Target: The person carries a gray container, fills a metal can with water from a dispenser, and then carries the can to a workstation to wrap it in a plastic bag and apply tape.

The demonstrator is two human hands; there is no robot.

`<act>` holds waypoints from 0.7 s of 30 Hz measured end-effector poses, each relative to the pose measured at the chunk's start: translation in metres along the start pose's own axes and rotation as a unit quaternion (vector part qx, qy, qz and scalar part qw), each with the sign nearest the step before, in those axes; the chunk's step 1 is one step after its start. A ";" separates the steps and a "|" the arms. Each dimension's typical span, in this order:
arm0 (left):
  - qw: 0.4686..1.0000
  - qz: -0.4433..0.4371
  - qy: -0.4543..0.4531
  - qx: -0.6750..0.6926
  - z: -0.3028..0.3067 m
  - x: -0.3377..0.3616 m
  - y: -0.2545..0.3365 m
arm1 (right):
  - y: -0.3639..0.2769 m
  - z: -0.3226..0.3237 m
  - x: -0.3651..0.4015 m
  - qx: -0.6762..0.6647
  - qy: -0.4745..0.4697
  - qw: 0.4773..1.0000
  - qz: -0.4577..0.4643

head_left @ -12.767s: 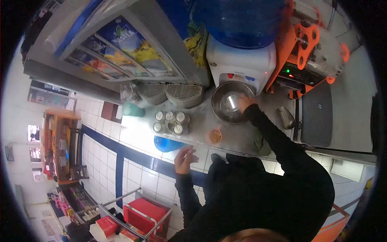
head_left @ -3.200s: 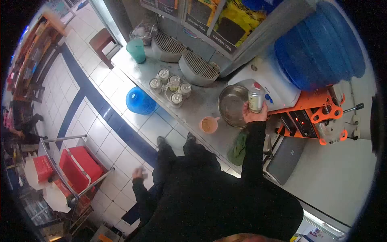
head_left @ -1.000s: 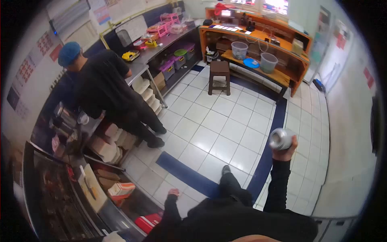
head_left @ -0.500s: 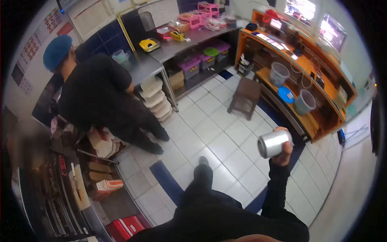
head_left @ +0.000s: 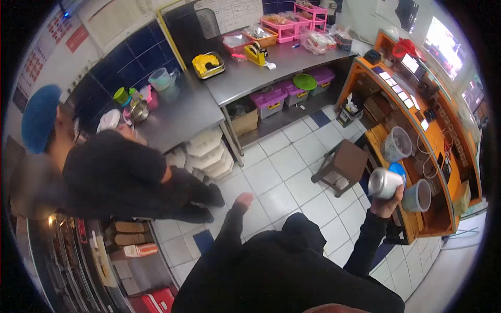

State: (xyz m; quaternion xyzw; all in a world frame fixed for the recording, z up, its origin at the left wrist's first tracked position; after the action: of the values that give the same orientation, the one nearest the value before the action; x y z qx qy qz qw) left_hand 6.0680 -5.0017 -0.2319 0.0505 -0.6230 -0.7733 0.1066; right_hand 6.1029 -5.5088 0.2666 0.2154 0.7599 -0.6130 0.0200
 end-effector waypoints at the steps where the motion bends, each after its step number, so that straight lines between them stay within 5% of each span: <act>1: 0.982 0.177 -0.044 0.044 -0.029 -0.026 0.098 | 0.019 0.005 -0.025 -0.088 0.108 0.989 -0.044; 2: 0.974 0.178 -0.092 0.105 -0.063 -0.063 0.148 | 0.019 -0.028 -0.055 0.062 -0.013 0.998 0.020; 4: 0.934 0.145 -0.223 0.239 -0.125 -0.114 0.253 | 0.033 -0.106 -0.086 0.266 -0.224 0.932 0.102; 7: 0.818 0.031 -0.418 0.394 -0.194 -0.142 0.415 | 0.093 -0.173 -0.144 0.314 -0.314 0.893 0.073; 8: 0.817 0.038 -0.413 0.400 -0.205 -0.155 0.434 | 0.111 -0.190 -0.166 0.341 -0.334 0.875 0.078; 10: 0.903 -0.035 -0.364 0.226 -0.212 -0.200 0.456 | 0.145 -0.225 -0.211 0.356 -0.394 0.843 0.085; 13: 0.922 -0.036 -0.363 0.128 -0.219 -0.280 0.419 | 0.196 -0.274 -0.262 0.361 -0.433 0.816 0.130; 16: 0.927 -0.043 -0.281 0.245 -0.215 -0.344 0.421 | 0.229 -0.303 -0.314 0.356 -0.474 0.805 0.024; 18: 0.859 0.023 -0.186 0.476 -0.192 -0.386 0.435 | 0.248 -0.308 -0.373 0.193 -0.412 0.890 -0.040; 21: 0.821 0.003 -0.020 0.570 -0.145 -0.447 0.408 | 0.295 -0.292 -0.439 0.153 -0.330 0.926 -0.104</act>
State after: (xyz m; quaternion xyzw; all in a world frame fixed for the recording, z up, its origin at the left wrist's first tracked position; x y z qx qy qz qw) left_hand 6.5751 -5.1197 0.1091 0.0847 -0.9549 -0.2803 0.0487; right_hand 6.6729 -5.3213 0.1960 -0.0782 0.6257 -0.7567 0.1725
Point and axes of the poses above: each hand's wrist, its own x-axis away from the middle knuckle, its own z-axis out of the back of the hand, y = z × x, the point moved 10 cm from there along -x, towards the middle knuckle, and after that the axes turned 3 degrees about y, right-handed, at the moved point
